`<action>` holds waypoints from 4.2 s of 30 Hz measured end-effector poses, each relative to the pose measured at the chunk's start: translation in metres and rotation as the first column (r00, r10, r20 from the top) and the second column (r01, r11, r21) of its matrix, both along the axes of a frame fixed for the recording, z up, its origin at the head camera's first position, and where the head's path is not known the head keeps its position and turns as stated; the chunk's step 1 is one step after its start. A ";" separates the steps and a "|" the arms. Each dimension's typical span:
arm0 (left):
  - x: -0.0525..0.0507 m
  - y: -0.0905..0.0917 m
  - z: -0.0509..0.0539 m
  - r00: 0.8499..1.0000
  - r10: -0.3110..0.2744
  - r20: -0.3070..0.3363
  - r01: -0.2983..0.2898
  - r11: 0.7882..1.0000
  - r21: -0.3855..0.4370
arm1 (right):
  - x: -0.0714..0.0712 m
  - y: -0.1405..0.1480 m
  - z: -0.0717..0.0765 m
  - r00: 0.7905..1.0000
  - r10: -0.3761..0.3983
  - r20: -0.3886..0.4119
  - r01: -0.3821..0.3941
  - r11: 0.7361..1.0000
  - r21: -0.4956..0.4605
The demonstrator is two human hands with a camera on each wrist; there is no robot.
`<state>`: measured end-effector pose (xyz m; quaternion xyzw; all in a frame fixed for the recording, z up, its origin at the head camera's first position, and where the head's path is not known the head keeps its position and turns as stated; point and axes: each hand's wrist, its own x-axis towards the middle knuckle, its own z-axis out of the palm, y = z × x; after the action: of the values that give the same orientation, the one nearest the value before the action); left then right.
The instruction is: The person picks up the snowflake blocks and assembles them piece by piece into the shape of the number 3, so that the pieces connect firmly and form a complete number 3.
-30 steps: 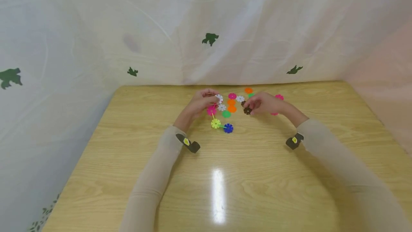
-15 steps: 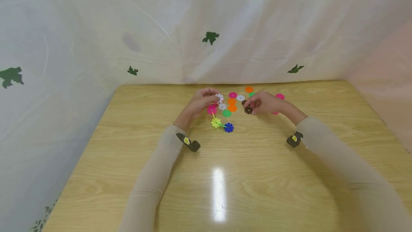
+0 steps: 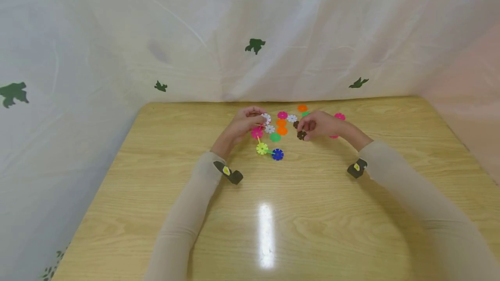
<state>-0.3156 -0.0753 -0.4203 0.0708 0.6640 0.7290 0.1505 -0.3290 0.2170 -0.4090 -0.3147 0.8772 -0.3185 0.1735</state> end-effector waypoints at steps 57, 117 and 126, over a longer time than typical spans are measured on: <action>0.000 -0.002 -0.005 0.999 0.022 -0.025 -0.021 0.999 0.041 | 0.000 -0.070 0.002 0.964 -0.227 0.138 0.265 0.785 -0.560; 0.001 0.001 0.001 0.999 0.032 -0.029 -0.031 0.999 0.027 | 0.001 -0.056 0.021 0.972 -0.203 0.117 0.233 0.874 -0.426; 0.000 -0.005 0.001 0.999 0.039 -0.033 -0.037 0.998 0.049 | -0.007 -0.035 0.027 0.972 -0.204 0.118 0.226 0.949 -0.220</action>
<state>-0.3160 -0.0803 -0.4189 0.0741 0.6498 0.7463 0.1238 -0.3360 0.1815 -0.3824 -0.2202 0.8539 -0.4501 0.1409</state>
